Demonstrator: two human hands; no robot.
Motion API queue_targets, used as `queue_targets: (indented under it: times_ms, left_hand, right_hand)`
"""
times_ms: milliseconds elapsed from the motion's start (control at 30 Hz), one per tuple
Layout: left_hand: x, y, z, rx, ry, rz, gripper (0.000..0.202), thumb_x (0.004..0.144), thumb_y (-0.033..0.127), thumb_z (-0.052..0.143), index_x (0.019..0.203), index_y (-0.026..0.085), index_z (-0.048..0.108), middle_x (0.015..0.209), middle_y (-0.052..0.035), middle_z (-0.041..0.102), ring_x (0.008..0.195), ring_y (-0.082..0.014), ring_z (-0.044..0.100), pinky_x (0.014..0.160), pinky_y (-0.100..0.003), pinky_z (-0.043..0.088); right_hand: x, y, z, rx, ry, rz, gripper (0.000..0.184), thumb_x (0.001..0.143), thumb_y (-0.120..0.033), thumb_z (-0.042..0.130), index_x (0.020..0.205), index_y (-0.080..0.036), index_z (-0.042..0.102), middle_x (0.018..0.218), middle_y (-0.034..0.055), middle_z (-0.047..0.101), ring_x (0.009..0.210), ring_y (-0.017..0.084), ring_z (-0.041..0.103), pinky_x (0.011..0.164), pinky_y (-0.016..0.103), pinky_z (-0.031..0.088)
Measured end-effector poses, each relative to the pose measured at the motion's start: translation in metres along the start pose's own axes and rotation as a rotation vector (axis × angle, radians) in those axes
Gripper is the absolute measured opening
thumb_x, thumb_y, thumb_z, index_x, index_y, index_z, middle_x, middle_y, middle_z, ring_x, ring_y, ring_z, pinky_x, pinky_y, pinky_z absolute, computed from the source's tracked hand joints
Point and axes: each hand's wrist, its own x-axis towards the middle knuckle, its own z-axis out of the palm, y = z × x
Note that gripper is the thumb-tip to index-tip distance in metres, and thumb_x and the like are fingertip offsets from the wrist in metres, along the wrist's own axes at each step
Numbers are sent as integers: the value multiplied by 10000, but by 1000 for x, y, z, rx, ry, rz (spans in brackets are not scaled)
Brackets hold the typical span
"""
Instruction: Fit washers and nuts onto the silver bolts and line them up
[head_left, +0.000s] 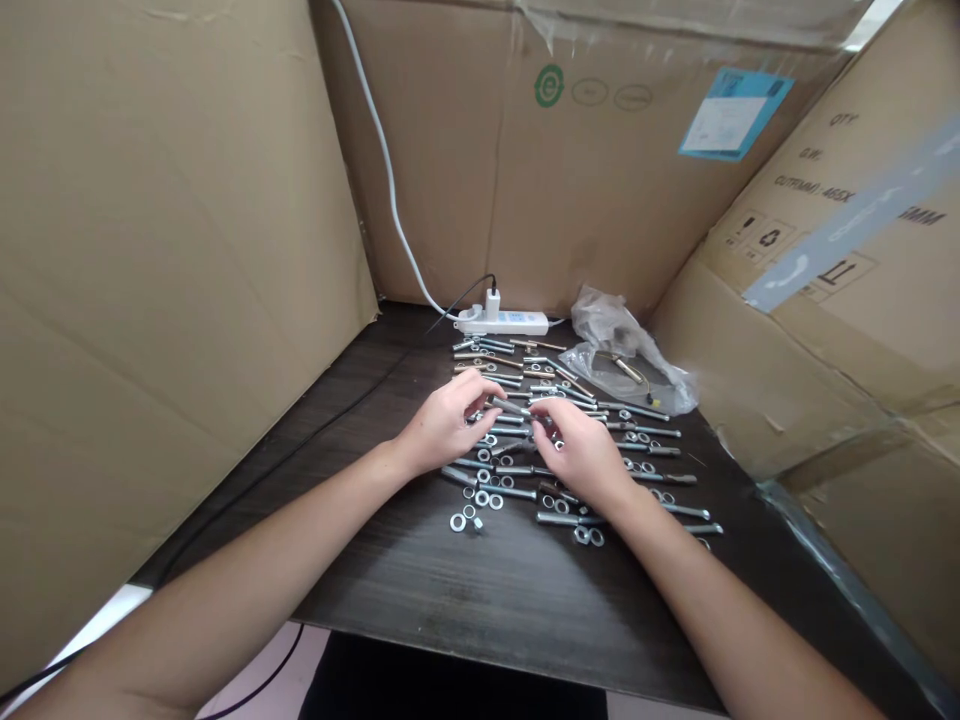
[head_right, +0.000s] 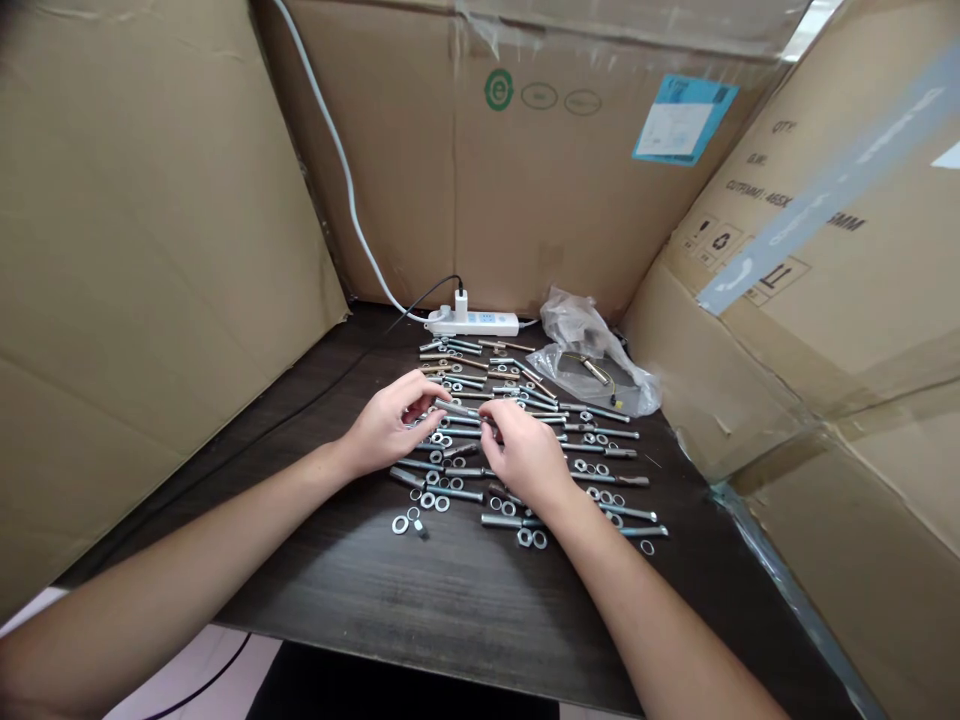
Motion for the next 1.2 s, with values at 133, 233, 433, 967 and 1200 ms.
queue_targets:
  times_ms: [133, 233, 433, 967, 1200]
  left_hand:
    - [-1, 4, 2, 24, -48, 16, 135, 874, 230, 544, 980, 163, 594, 786, -7, 509, 712, -118, 496, 667, -242, 424]
    - [-2, 7, 4, 15, -75, 21, 152, 886, 259, 541, 989, 168, 607, 801, -10, 533, 719, -116, 518, 670, -238, 435]
    - [-4, 9, 7, 1, -116, 35, 179, 894, 306, 537, 986, 175, 619, 865, -31, 593, 758, -125, 558, 691, -246, 461]
    - [-1, 13, -1, 150, -209, 3, 209, 945, 310, 399, 943, 169, 554, 891, -18, 589, 772, -126, 548, 678, -238, 430]
    - [-3, 18, 1, 164, -248, 51, 210, 942, 292, 407, 1009, 176, 569, 930, -36, 616, 821, -140, 583, 697, -239, 449]
  right_hand:
    - [-1, -4, 0, 41, -17, -25, 151, 848, -155, 478, 976, -207, 538, 914, 41, 636, 688, 153, 601, 682, 288, 486]
    - [-2, -8, 2, 88, -2, -49, 216, 822, -109, 473, 1006, -209, 524, 926, 45, 620, 739, 165, 599, 703, 296, 493]
    - [-5, -16, 4, 212, 58, -101, 201, 839, -102, 474, 1000, -212, 523, 979, 70, 572, 858, 179, 578, 739, 297, 512]
    - [-2, -9, -1, 147, 61, -89, 111, 879, -178, 467, 962, -203, 537, 891, 67, 595, 805, 190, 585, 737, 326, 496]
    - [-5, -19, -7, 143, -90, -39, 222, 890, -179, 424, 1098, -190, 503, 1024, 77, 593, 890, 194, 585, 787, 315, 464]
